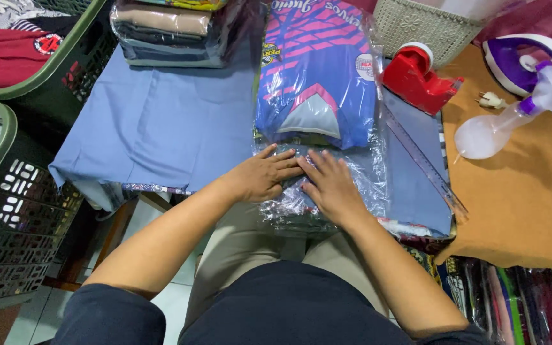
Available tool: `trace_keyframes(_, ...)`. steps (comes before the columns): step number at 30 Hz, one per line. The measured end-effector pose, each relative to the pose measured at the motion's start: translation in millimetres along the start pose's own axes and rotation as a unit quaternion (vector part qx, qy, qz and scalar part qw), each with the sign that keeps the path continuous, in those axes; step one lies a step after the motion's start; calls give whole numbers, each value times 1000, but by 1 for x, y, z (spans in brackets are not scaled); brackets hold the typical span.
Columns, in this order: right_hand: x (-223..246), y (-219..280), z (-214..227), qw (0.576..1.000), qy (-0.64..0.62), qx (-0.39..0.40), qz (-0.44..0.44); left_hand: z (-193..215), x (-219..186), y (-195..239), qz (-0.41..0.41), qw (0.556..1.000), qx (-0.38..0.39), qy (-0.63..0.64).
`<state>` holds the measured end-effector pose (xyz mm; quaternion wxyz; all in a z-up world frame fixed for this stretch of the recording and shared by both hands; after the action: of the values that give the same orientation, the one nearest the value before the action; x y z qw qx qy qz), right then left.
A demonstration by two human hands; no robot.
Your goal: Packaging folded jerseys into plastic bags and sealing them with adhesive tape.
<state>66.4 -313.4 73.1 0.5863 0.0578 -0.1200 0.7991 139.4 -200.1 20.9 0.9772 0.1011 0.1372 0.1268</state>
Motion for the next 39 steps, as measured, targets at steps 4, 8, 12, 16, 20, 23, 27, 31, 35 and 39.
trace_keyframes(4,-17,-1,-29,998,-14,54,-28,11,6,-7,3,1000,13,26)
trace_keyframes(8,-20,4,-33,999,-14,37,-17,44,0,-13,62,995,63,37)
trace_keyframes(12,-20,3,-36,995,17,79,-54,64,-33,-50,-14,997,-60,-44)
trace_keyframes(16,-13,27,-20,999,-46,-28,-8,39,-47,-71,-140,979,-138,-56)
trace_keyframes(20,-26,59,-9,991,-116,31,-50,22,-43,-78,-140,983,-107,-44)
trace_keyframes(23,-44,85,40,979,-119,-76,-147,20,-48,-77,-122,987,-89,-55)
trace_keyframes(27,-70,110,59,953,67,-139,-262,22,-51,-77,-99,990,-67,-68)
trace_keyframes(31,-80,107,23,949,-150,-55,-273,24,-52,-77,-94,991,-62,-72)
trace_keyframes(35,-34,81,33,927,-327,-142,-120,14,-45,-81,-88,991,-56,-78)
trace_keyframes(39,-6,65,26,926,-358,-116,-44,8,-39,-82,-109,987,-84,-77)
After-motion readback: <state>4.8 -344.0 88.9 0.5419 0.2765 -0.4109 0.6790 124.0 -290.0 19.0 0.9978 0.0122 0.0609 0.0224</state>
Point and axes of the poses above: each hand's wrist, its own y-axis away from the middle knuckle, its own z-axis out of the back of the hand, x = y × z, the point moved 8 cm from there along -y, towards the middle knuckle, and after that the axes turned 13 degrees about x, right-handed, at the moved point
